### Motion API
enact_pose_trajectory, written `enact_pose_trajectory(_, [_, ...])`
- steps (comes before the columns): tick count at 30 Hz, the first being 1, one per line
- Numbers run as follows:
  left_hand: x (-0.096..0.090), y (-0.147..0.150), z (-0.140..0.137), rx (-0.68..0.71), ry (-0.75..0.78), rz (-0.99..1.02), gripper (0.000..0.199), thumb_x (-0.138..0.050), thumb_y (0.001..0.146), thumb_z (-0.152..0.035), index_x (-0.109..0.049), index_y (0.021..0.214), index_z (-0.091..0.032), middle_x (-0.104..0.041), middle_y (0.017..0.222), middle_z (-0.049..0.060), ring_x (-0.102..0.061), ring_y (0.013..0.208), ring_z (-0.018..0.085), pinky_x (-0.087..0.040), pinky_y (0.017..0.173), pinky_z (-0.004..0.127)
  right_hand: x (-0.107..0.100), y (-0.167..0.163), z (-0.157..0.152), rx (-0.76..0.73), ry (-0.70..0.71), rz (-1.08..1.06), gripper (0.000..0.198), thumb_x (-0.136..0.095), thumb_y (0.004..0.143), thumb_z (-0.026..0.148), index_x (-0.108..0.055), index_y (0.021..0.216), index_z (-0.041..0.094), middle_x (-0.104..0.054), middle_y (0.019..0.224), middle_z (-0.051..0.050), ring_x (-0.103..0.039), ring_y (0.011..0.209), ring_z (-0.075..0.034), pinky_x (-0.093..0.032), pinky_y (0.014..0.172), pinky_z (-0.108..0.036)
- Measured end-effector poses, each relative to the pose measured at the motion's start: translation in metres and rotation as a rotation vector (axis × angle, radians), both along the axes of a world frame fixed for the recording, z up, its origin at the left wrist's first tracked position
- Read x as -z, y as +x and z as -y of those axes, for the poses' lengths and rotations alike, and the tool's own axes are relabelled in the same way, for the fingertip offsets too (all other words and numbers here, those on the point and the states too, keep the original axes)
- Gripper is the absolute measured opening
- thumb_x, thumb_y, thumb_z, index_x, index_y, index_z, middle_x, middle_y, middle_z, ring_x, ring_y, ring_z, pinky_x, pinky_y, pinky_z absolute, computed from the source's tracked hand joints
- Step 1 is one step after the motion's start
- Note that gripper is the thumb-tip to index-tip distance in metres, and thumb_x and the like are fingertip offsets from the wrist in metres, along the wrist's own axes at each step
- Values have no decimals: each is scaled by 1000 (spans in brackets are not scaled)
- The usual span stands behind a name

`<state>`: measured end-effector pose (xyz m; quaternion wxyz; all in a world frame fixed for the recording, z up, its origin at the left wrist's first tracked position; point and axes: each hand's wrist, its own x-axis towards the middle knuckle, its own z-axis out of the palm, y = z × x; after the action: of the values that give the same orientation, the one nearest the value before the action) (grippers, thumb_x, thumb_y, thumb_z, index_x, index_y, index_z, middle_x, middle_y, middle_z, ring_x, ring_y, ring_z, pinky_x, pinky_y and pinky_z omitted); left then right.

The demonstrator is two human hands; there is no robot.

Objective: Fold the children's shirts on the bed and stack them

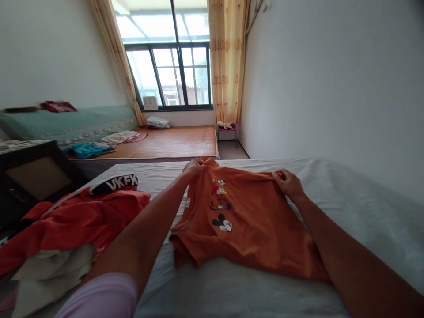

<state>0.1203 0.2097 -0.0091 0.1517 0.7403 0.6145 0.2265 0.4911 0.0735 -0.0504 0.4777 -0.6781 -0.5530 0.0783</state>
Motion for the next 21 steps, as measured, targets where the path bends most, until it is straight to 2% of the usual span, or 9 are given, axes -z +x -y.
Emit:
enact_pose_trajectory(3, [1,2,-3,-58,41,52,31,-50,83,-34,-63,106,-18,-68,99,6,-63,83,17,-46,67,23,0,-5,-4,-25,12,-479,34,-53,80,52,-57,95,22,-67,85,-5,-63,67,-17,-52,56,-27])
enact_pose_trajectory(5, [5,4,-1,-93,54,72,34,-50,85,-31,-59,113,-14,-65,109,12,-62,92,20,-47,74,27,3,-5,-7,-27,23,-624,35,-46,84,52,-51,105,24,-64,105,-8,-65,73,-16,-55,58,-28])
enact_pose_trajectory(7, [9,3,8,-93,71,81,37,-50,85,-27,-56,118,-11,-60,119,16,-59,103,23,-46,82,30,6,-2,-7,23,38,-499,41,-47,84,49,-47,117,24,-56,123,-11,-65,85,-18,-56,67,-31])
enact_pose_trajectory(9, [10,-1,24,-49,78,81,37,-52,83,-23,-58,118,-12,-61,119,14,-58,105,22,-45,87,30,9,0,-6,36,42,-211,48,-50,82,45,-46,124,21,-53,128,-14,-62,95,-22,-54,79,-37])
enact_pose_trajectory(10, [9,-4,36,1,72,78,35,-53,82,-22,-60,116,-14,-64,116,11,-59,103,21,-45,88,29,11,1,-5,-6,31,-50,47,-50,82,43,-50,122,19,-56,126,-14,-61,98,-23,-51,86,-40])
enact_pose_trajectory(14, [2,-20,105,407,69,54,23,-54,80,-20,-71,95,-19,-70,100,2,-62,95,18,-45,90,27,21,-4,1,-259,-106,447,36,-46,85,43,-66,109,25,-63,120,-6,-50,118,-26,-35,104,-45])
enact_pose_trajectory(16, [-2,-29,145,599,65,48,23,-53,83,-25,-72,94,-19,-70,101,4,-61,96,18,-43,91,27,27,-5,5,-204,-237,540,41,-44,86,47,-64,115,27,-58,129,-4,-43,125,-28,-30,106,-49])
enact_pose_trajectory(18, [-7,-38,184,740,-4,14,26,-54,85,-31,-70,102,-21,-69,104,4,-61,96,18,-44,88,26,32,-4,8,-85,-350,556,46,-41,87,49,-60,122,26,-53,136,-6,-40,128,-30,-28,105,-53])
enact_pose_trajectory(21, [-14,-48,229,844,-121,-39,31,-59,83,-34,-67,111,-24,-68,104,4,-62,92,18,-45,81,23,33,0,11,-65,-384,540,46,-41,86,47,-58,123,25,-53,136,-8,-41,128,-29,-28,106,-52])
